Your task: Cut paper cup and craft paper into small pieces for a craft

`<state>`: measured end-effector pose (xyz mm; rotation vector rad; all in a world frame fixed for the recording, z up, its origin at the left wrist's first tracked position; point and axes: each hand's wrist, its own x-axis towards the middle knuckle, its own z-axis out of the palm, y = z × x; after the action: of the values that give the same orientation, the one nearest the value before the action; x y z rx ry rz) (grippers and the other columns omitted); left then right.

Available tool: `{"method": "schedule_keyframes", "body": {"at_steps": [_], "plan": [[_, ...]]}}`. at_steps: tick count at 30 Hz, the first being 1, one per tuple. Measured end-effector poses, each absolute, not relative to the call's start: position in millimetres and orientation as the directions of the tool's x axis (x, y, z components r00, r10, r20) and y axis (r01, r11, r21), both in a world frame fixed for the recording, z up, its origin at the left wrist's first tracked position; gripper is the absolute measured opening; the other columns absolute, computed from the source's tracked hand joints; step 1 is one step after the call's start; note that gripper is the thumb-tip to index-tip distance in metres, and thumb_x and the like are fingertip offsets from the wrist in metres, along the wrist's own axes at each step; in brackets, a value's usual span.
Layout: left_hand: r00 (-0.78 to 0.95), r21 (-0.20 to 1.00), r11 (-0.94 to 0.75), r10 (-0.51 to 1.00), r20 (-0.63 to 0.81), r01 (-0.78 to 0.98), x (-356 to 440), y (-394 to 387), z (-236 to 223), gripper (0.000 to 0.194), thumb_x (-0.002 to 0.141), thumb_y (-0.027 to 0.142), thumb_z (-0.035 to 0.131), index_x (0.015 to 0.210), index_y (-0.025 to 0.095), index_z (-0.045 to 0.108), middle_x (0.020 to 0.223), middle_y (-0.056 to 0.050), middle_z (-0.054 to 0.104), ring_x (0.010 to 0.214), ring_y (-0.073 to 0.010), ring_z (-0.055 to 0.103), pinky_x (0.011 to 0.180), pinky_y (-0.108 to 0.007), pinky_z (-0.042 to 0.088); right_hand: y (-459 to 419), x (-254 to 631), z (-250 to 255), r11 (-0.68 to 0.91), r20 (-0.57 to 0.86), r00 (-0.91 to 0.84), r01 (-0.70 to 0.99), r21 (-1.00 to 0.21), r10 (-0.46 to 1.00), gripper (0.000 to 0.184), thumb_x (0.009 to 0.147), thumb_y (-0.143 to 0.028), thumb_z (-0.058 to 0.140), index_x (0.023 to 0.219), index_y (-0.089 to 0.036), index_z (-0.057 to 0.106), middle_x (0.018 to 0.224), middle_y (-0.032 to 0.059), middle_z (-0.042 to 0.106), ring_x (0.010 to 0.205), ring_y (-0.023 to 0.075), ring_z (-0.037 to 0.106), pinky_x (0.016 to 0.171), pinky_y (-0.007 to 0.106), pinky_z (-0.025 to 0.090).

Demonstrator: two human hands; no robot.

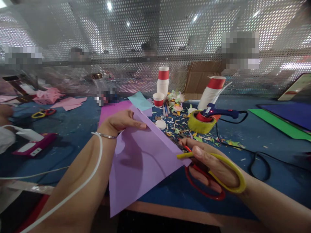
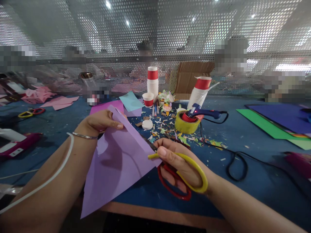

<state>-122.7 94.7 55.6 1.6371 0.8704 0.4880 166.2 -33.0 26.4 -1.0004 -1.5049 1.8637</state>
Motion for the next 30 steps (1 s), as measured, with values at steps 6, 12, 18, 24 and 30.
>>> {"method": "schedule_keyframes", "body": {"at_steps": [6,12,18,24,30], "plan": [[0.639,0.972,-0.053,0.762,-0.109,0.228,-113.3,91.4,62.6,0.031,0.059,0.028,0.091,0.085,0.016,0.078,0.077,-0.004,0.076,0.071,-0.0165,0.070,0.071,-0.026,0.057,-28.1,171.4,27.7,-0.164,-0.185,-0.575,0.089,-0.982,0.797,0.056,0.086,-0.071,0.052,0.109,-0.020,0.043,0.045,-0.0094,0.050,0.024,0.0041,0.030,0.027,0.012,0.020],[0.694,0.914,-0.262,0.719,-0.028,0.309,-118.7,85.2,88.4,0.026,0.062,0.021,0.088,0.086,0.017,0.078,0.081,-0.003,0.074,0.074,-0.0154,0.067,0.068,-0.022,0.053,-24.7,175.2,26.9,-0.119,-0.184,-0.577,0.149,-0.982,0.795,0.053,0.086,-0.067,0.055,0.109,-0.022,0.040,0.045,-0.0106,0.050,0.025,0.0050,0.033,0.028,0.013,0.027],[0.562,0.771,-0.466,0.809,0.172,0.435,-125.3,55.3,123.9,0.016,0.072,0.025,0.082,0.086,0.016,0.078,0.081,-0.004,0.075,0.074,-0.0153,0.065,0.067,-0.024,0.051,-25.8,183.4,30.0,0.015,-0.081,-0.553,0.167,-0.986,0.830,0.055,0.081,-0.064,0.065,0.110,-0.022,0.044,0.054,-0.0072,0.053,0.032,0.0041,0.038,0.031,0.013,0.028],[0.323,0.412,-0.794,0.573,0.753,0.447,-119.5,18.4,146.6,0.024,0.072,0.012,0.080,0.090,0.028,0.079,0.094,0.003,0.078,0.083,-0.0155,0.066,0.066,-0.027,0.050,-27.2,185.7,33.0,0.064,0.026,-0.359,0.094,-0.994,0.933,0.047,0.083,-0.057,0.068,0.107,-0.022,0.048,0.051,-0.0076,0.050,0.031,0.0054,0.036,0.032,0.017,0.030],[0.308,0.003,-0.806,0.230,0.923,0.592,-82.6,-4.7,138.3,0.038,0.078,0.020,0.078,0.110,0.039,0.074,0.097,0.000,0.070,0.078,-0.0161,0.062,0.065,-0.035,0.045,-29.8,172.4,29.8,0.138,0.149,-0.273,-0.062,-0.989,0.950,0.034,0.087,-0.051,0.066,0.083,-0.021,0.050,0.050,-0.0071,0.050,0.033,0.0047,0.038,0.032,0.017,0.027]]}}
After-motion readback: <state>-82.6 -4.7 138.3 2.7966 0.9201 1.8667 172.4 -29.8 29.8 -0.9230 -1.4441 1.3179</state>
